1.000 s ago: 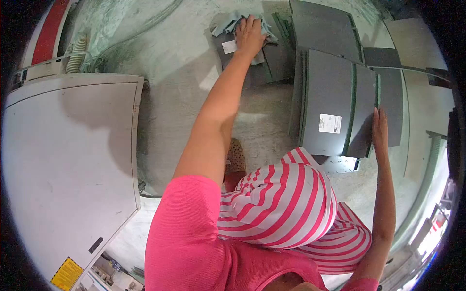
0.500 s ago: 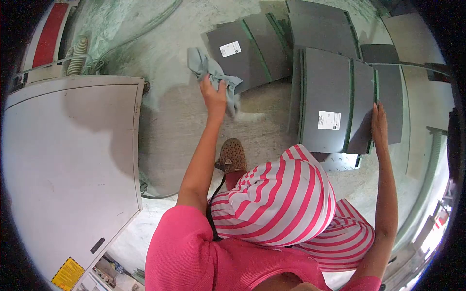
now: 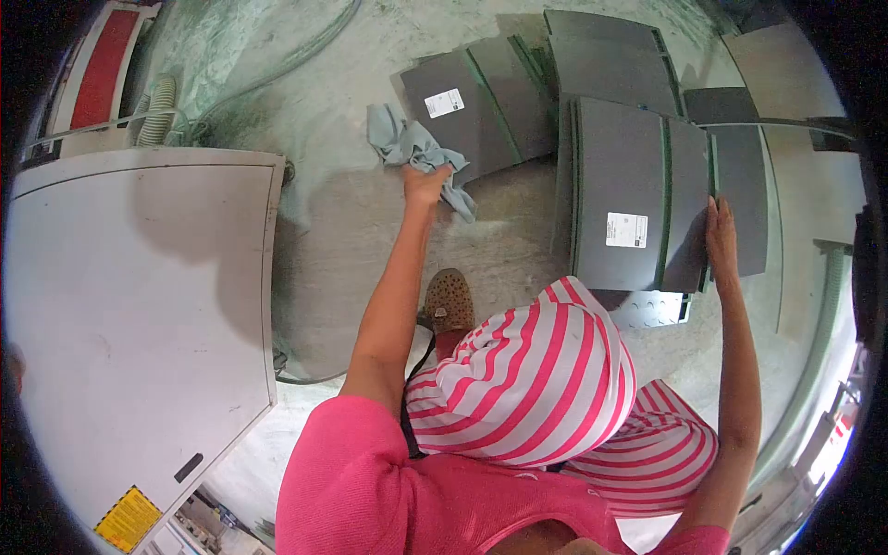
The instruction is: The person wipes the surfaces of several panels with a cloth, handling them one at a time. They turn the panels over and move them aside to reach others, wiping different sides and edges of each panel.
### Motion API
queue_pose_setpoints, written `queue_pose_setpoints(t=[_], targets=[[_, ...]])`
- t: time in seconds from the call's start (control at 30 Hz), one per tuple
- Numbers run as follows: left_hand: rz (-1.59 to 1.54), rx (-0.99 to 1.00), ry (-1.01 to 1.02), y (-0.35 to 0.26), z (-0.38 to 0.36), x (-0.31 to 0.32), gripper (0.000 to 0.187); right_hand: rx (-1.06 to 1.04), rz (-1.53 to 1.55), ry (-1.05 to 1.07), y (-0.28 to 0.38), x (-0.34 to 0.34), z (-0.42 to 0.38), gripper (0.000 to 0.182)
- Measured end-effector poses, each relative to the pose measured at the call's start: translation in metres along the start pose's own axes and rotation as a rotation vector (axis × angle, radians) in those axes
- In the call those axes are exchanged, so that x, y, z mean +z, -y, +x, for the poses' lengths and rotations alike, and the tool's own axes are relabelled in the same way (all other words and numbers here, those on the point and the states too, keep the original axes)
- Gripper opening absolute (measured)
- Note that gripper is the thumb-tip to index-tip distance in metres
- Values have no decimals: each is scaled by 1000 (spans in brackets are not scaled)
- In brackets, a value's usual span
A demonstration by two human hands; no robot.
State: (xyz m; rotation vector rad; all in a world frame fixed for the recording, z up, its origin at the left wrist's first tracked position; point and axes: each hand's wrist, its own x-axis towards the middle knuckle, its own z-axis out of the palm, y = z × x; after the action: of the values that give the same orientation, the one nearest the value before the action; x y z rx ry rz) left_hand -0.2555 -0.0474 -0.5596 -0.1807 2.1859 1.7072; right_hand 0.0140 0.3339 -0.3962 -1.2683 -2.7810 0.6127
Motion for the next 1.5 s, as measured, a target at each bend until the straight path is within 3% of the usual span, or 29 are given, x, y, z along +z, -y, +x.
queue_pose_setpoints(t=[0.13,0.23,0.33,0.43,0.53,0.67,0.77,0.87,0.97,1.03,1.23,1.43,1.5], targets=[[-166,-196,132,7,7,-8,44,-53,12,-63,3,2,-4,45],[-161,-326,95,-6,-2,-9,44,-47,-6,-66,6,1,-4,46],[-188,-416,151,-21,-8,-13,46,33,-28,42,10,-5,-3,46],[-144,-456,265,-24,-4,-21,50,-77,-14,-56,5,0,-5,45],[-124,-486,237,-35,-11,-15,56,-49,-23,-37,-10,6,0,45],[-290,-466,242,-42,-18,-12,60,-128,-117,32,-14,5,-3,46],[-356,-379,224,-36,-11,-14,61,10,-7,4,-6,4,-3,46],[-464,-373,261,-37,-5,-17,46,5,4,18,-12,8,-4,45],[-396,-378,264,-61,-4,-20,46,-145,-40,-74,-6,8,-5,45],[-587,-424,370,-65,0,-18,47,56,-24,36,7,1,-8,44],[-772,-320,295,-65,1,-5,43,-30,-4,17,-9,9,-2,42],[-727,-307,273,-63,12,-20,43,-142,-106,24,-14,10,-5,42],[-699,-260,305,-63,21,-39,43,-67,-60,-1,-12,10,-4,42]])
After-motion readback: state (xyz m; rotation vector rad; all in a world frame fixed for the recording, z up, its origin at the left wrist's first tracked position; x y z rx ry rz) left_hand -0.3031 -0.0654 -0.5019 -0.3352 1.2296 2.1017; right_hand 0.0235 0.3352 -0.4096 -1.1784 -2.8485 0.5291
